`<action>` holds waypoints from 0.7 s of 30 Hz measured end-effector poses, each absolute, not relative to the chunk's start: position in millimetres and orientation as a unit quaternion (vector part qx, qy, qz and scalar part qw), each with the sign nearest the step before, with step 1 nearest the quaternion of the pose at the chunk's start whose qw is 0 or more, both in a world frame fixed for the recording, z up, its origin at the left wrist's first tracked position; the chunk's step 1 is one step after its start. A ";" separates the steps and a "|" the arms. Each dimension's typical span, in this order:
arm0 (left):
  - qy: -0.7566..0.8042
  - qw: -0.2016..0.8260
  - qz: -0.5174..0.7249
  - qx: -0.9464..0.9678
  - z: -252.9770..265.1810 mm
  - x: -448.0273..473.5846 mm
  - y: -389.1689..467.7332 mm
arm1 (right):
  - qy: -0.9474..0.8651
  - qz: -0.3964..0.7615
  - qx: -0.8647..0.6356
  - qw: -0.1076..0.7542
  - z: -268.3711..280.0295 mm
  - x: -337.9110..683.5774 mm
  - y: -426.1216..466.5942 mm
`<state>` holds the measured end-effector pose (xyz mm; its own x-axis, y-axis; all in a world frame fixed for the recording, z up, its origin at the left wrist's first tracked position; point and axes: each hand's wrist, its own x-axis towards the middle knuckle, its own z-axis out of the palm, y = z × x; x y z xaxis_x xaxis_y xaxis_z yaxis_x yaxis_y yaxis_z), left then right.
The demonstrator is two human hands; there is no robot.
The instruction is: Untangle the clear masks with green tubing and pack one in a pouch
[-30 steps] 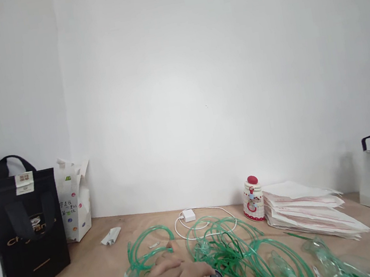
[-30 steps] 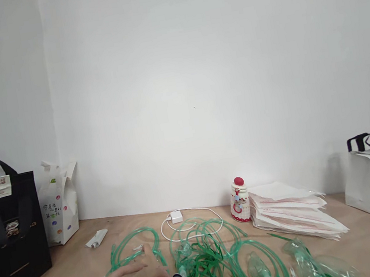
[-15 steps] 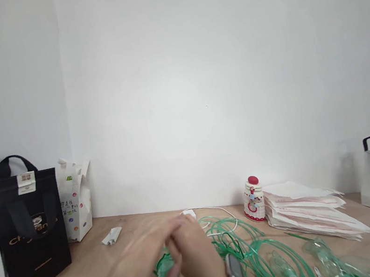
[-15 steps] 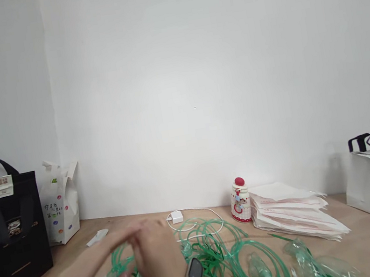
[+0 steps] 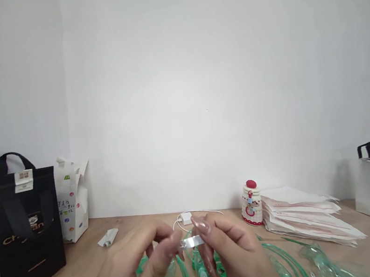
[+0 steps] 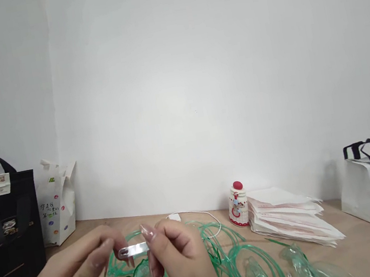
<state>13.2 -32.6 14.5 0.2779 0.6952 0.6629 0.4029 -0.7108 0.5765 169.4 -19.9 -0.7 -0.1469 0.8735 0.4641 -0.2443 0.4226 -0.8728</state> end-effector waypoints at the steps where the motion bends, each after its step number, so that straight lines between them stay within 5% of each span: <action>1: 0.350 0.131 0.477 0.796 14.1 14.4 -32.5 | -0.602 0.460 -0.278 0.590 -0.7 169.0 -21.3; 9: 0.387 0.038 0.435 0.812 8.6 1.8 -16.5 | -0.699 0.375 -0.300 0.530 -11.2 162.5 8.3; 14: 0.471 0.005 0.453 0.757 7.1 -11.2 -7.6 | -0.762 0.241 -0.463 0.383 -70.7 160.7 84.2; 21: 0.470 0.070 0.491 0.730 0.8 -9.0 -21.3 | -0.840 0.204 -0.462 0.197 -155.1 168.8 132.1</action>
